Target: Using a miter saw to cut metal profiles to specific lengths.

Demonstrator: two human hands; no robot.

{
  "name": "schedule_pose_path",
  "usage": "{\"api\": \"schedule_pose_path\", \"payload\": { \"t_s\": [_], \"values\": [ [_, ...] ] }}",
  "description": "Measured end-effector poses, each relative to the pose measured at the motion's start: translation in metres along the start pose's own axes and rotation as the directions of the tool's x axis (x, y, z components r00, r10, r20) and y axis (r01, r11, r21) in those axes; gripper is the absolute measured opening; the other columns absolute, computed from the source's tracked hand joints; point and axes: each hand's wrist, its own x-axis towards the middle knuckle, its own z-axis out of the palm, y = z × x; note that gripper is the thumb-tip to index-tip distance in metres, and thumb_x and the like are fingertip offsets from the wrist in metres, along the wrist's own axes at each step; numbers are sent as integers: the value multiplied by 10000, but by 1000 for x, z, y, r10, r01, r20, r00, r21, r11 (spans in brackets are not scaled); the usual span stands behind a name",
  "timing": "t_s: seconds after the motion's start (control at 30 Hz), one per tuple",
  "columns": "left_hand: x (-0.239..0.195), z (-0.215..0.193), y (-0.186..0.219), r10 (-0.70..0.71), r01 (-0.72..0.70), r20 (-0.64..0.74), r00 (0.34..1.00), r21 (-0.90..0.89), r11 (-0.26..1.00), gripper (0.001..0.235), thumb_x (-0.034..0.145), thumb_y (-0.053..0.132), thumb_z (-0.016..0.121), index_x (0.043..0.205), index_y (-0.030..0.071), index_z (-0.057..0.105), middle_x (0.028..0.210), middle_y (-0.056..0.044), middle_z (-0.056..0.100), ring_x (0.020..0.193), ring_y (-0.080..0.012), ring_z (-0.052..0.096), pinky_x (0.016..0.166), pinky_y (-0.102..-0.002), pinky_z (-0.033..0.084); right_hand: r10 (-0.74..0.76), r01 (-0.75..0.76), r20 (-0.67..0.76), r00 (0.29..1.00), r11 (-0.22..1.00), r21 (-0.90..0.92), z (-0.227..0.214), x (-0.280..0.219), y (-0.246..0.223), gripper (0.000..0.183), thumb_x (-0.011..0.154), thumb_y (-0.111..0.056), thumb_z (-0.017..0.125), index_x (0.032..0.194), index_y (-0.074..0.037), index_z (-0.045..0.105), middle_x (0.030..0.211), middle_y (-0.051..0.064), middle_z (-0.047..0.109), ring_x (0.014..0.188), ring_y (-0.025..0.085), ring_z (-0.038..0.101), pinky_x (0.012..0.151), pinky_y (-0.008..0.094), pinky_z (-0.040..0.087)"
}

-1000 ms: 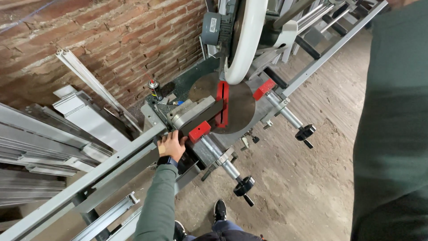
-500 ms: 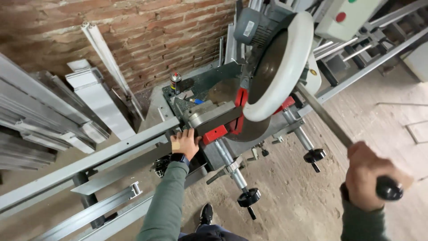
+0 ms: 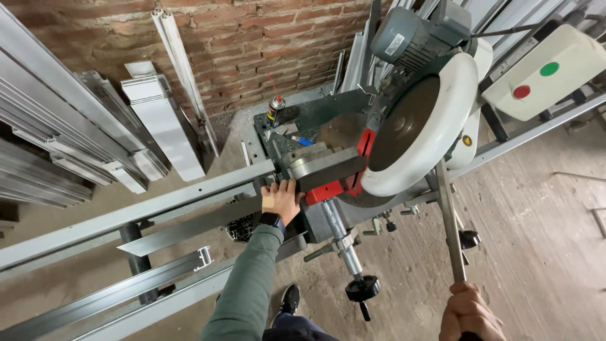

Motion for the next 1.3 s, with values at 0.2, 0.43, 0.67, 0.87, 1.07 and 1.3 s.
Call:
{"api": "schedule_pose_path", "payload": {
  "t_s": [0.2, 0.43, 0.67, 0.87, 1.07, 1.3],
  "values": [
    [2, -4, 2, -8, 7, 38, 999, 27, 1000, 414, 895, 463, 677, 1146, 134, 662, 1037, -51, 692, 938, -304, 662, 832, -524, 420, 60, -65, -71, 996, 996, -65, 10, -16, 0, 350, 840, 118, 652, 650, -85, 439, 654, 38, 570, 529, 121, 565, 868, 399, 577],
    [0, -4, 1, -9, 9, 34, 999, -5, 1000, 410, 896, 444, 672, 1156, 128, 664, 1056, -58, 693, 945, -310, 656, 844, -526, 410, 80, -87, -53, 995, 984, -153, 14, -34, 3, 353, 842, 119, 666, 656, -87, 448, 643, 22, 563, 558, 117, 569, 886, 400, 575],
    [1, 3, 1, -6, 6, 21, 1000, -12, 1000, 411, 886, 434, 680, 1145, 115, 666, 1036, -65, 687, 941, -316, 651, 839, -531, 399, 93, -94, -22, 995, 990, -105, -6, 4, -6, 337, 824, 119, 668, 655, -81, 456, 663, 45, 581, 553, 113, 602, 889, 422, 590],
    [2, -2, 1, 3, -3, 24, 1000, 1, 1000, 403, 893, 434, 682, 1133, 111, 665, 1017, -65, 678, 922, -316, 648, 826, -528, 399, 106, -104, 8, 994, 989, -100, -10, 9, -8, 364, 831, 108, 658, 638, -101, 431, 656, 40, 563, 529, 110, 565, 918, 429, 575],
    [1, 1, 1, -28, 29, 57, 998, -19, 999, 396, 882, 440, 682, 1122, 126, 662, 1035, -57, 686, 963, -310, 654, 868, -533, 398, 59, -62, -57, 997, 996, -57, 0, -13, 2, 361, 863, 80, 668, 651, -118, 452, 654, 4, 574, 545, 90, 577, 901, 395, 585],
    [2, -1, 2, -18, 19, 71, 997, -12, 1000, 427, 898, 446, 662, 1169, 117, 658, 1094, -68, 688, 985, -327, 649, 859, -553, 387, 30, -32, -18, 999, 993, -113, 9, -20, 1, 337, 844, 71, 670, 644, -121, 478, 637, 2, 565, 541, 102, 576, 887, 405, 567]
  ]
}}
